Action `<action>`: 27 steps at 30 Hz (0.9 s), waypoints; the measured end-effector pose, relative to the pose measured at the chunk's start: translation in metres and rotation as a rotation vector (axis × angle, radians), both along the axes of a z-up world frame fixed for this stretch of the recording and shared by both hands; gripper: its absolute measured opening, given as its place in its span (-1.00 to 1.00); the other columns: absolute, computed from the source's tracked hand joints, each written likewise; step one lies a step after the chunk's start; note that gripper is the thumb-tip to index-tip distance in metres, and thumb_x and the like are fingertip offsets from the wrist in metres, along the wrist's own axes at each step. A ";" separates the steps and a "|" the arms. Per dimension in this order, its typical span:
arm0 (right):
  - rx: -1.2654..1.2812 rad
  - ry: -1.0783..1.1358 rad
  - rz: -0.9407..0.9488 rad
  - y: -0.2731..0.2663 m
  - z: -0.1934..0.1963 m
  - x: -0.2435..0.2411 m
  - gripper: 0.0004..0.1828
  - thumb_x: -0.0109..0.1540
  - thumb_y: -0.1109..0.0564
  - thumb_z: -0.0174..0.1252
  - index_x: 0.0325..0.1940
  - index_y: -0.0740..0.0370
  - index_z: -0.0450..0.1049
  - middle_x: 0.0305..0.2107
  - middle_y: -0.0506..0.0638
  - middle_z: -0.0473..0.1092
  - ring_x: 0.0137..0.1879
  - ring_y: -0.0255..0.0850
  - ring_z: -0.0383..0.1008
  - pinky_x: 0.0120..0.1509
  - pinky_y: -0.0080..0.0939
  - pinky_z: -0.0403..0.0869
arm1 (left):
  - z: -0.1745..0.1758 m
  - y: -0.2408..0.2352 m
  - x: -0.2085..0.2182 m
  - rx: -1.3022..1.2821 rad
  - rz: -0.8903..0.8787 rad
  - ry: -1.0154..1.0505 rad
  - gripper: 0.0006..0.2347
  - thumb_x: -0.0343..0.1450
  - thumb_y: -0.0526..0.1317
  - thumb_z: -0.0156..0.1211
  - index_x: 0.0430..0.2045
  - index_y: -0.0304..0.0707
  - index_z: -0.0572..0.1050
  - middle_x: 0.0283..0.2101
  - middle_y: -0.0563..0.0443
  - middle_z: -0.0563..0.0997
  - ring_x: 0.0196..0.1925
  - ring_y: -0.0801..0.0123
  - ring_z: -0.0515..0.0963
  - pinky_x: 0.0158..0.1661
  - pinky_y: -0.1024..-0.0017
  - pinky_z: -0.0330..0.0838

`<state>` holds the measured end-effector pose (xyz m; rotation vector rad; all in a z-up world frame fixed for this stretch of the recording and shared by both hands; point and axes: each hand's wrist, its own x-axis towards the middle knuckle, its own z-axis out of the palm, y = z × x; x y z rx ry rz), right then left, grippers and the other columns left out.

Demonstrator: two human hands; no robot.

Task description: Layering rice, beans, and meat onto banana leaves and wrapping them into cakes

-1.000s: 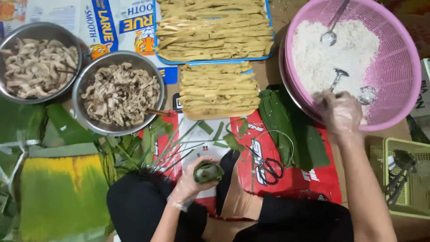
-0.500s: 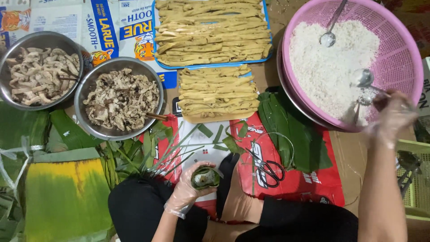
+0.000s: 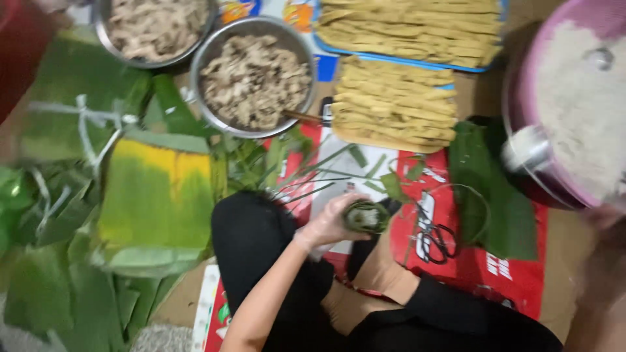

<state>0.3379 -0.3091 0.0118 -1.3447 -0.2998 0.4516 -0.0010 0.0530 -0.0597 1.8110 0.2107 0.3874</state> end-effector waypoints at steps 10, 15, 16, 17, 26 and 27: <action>-0.323 -0.102 0.055 0.122 0.081 -0.215 -0.79 0.32 0.22 0.07 -0.01 0.40 0.44 -0.29 0.18 0.47 -0.26 -0.13 0.51 -0.07 -0.22 0.52 | -0.012 0.008 0.002 -0.080 -0.063 -0.116 -0.35 0.06 -0.24 0.58 0.06 -0.29 0.42 -0.04 -0.06 0.63 -0.07 0.19 0.61 0.03 0.34 0.50; -0.529 -0.588 0.274 0.119 0.075 -0.233 -0.74 0.23 0.36 0.14 0.00 0.30 0.53 -0.19 0.11 0.59 -0.20 -0.22 0.64 -0.03 -0.30 0.65 | -0.015 0.010 -0.001 -0.061 -0.036 -0.156 -0.33 0.07 -0.22 0.59 0.08 -0.32 0.41 0.00 -0.10 0.61 -0.04 0.15 0.62 0.05 0.33 0.51; -0.542 -0.859 0.357 0.120 0.071 -0.235 -0.73 0.16 0.36 0.20 -0.06 0.27 0.54 -0.14 0.07 0.59 -0.06 -0.12 0.64 0.04 -0.20 0.63 | -0.009 0.013 -0.001 -0.080 -0.055 -0.148 -0.35 0.08 -0.23 0.58 0.07 -0.29 0.41 -0.01 -0.08 0.61 -0.04 0.17 0.62 0.07 0.33 0.50; -0.551 -1.130 0.439 0.119 0.067 -0.237 -0.72 0.09 0.36 0.26 -0.12 0.24 0.55 -0.10 0.04 0.58 0.07 -0.02 0.64 0.12 -0.10 0.61 | -0.003 0.014 -0.002 -0.102 -0.076 -0.139 -0.36 0.09 -0.24 0.57 0.07 -0.27 0.41 -0.02 -0.06 0.60 -0.03 0.19 0.61 0.09 0.33 0.49; -0.503 -0.618 0.058 0.119 0.059 -0.241 -0.78 0.29 0.42 -0.01 -0.05 0.51 0.50 -0.29 0.18 0.55 -0.31 -0.18 0.52 -0.04 -0.25 0.51 | -0.023 0.008 -0.003 -0.085 -0.013 -0.054 -0.31 0.07 -0.23 0.59 0.14 -0.25 0.43 0.06 -0.06 0.61 0.06 0.23 0.61 0.15 0.36 0.45; -0.514 -0.627 0.016 0.120 0.058 -0.230 -0.78 0.29 0.42 -0.01 -0.05 0.51 0.50 -0.29 0.18 0.55 -0.31 -0.18 0.52 -0.04 -0.25 0.51 | -0.021 0.007 -0.004 -0.085 -0.052 -0.072 -0.31 0.07 -0.23 0.59 0.14 -0.25 0.43 0.06 -0.06 0.61 0.06 0.23 0.61 0.15 0.36 0.45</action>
